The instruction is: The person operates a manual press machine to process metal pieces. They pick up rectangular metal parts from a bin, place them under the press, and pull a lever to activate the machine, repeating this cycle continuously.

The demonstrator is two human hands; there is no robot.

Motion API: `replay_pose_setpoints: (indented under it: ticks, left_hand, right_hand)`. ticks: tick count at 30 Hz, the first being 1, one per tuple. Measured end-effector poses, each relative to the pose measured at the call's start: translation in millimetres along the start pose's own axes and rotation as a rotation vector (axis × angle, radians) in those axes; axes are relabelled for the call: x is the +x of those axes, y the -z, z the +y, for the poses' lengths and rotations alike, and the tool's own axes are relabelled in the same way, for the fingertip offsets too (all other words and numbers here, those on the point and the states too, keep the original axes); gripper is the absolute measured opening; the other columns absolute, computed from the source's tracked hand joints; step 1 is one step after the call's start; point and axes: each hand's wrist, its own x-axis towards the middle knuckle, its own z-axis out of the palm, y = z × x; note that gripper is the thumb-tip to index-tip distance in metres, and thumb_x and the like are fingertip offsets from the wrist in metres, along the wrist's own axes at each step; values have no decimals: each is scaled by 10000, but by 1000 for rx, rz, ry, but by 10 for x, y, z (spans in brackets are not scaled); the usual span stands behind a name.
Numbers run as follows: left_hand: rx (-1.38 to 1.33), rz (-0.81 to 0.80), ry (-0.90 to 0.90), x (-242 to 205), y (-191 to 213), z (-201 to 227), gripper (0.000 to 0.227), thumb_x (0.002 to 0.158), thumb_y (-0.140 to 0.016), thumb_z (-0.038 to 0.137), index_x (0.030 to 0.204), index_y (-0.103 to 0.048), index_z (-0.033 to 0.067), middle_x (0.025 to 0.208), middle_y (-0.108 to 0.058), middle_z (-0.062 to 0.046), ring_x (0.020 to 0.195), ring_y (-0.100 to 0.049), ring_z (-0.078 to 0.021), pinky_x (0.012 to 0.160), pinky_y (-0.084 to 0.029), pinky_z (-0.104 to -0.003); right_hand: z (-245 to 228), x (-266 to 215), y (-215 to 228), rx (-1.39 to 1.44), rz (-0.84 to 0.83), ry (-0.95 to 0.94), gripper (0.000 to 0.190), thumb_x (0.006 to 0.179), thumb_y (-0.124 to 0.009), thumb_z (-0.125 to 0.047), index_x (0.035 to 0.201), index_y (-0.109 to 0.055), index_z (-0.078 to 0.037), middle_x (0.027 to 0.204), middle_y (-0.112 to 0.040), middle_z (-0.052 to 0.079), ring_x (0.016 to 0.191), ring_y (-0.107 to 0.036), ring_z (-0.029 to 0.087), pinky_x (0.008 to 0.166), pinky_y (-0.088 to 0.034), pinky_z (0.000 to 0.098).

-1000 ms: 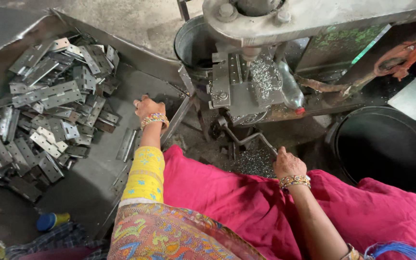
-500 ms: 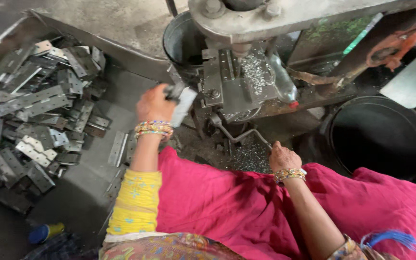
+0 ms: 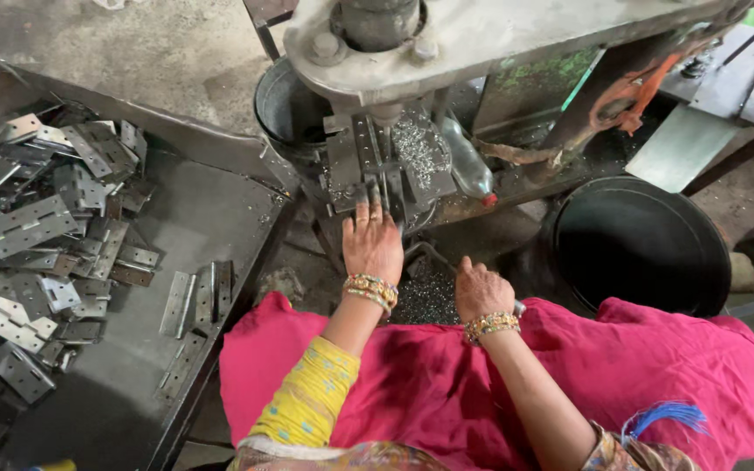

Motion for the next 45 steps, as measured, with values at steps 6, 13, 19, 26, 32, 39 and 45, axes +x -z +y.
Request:
replay_pose_setpoints:
  ticks: [6,13,19,26,32,39,45]
  left_hand:
    - [298,-220,40,228,181,141,393,999,-454,242,1256,-683,54,1585,-435,-166,1492,-328,-319,1218,-115,-597]
    - [178,1,63,248,-42,41,425,970,-454,242,1278,-675,50,1450,-583,-124,1400,-453,-281,1228,-110,-601]
    - [189,56,57,237,-169,-48,413,967,-449,225,1277,-678,75,1519,-537,-96,1414,-446,-294,1230,-105,-583]
    - [106,-97,14,297,-217,-238,441,991,-408,209,1356,-623,84,1612,-377,-64,1500,-343,-260,1248,-78,-587]
    - [214,-87,48,543,-267,-155,450,1005,-395,233,1378,-606,95,1633,-368,-111,1469,-362,-289,1229,-72,-566]
    - [104,-10,20,471,-245,-232,466,1038,-387,216,1455,-570,117,1635,-378,-63,1531,-316,-295,1267,-48,-581]
    - [241,-27,57,703,-308,-325,513,995,-400,224,1473,-549,113,1644,-362,-38,1530,-237,-296,1233,-28,-593]
  right_hand:
    - [-242,100,472,-238,89,87,293,1018,-439,-250,1202,-612,-100,1021,-727,142,948,-736,286,749,-592,395]
    - [-265,105,454,-206,6,13,282,996,-458,-243,1208,-597,-118,1069,-720,136,977,-731,292,771,-591,411]
    - [224,111,-632,-13,-239,-65,524,920,-494,-158,1428,-387,-80,1195,-641,234,1065,-678,375,852,-583,448]
    - [161,157,-591,-28,-234,-87,458,969,-473,-157,1408,-394,-55,1221,-645,249,1101,-680,393,898,-584,461]
    - [86,143,-356,-110,-108,-62,289,1080,-417,-191,1345,-471,-91,1201,-677,214,1088,-703,381,865,-597,478]
    - [285,202,-900,0,-209,-89,484,964,-484,-178,1428,-388,-83,1180,-660,241,1025,-702,396,822,-595,485]
    - [164,186,-494,-69,-60,-16,344,1064,-437,-204,1387,-458,-84,1128,-704,206,1001,-733,362,806,-612,473]
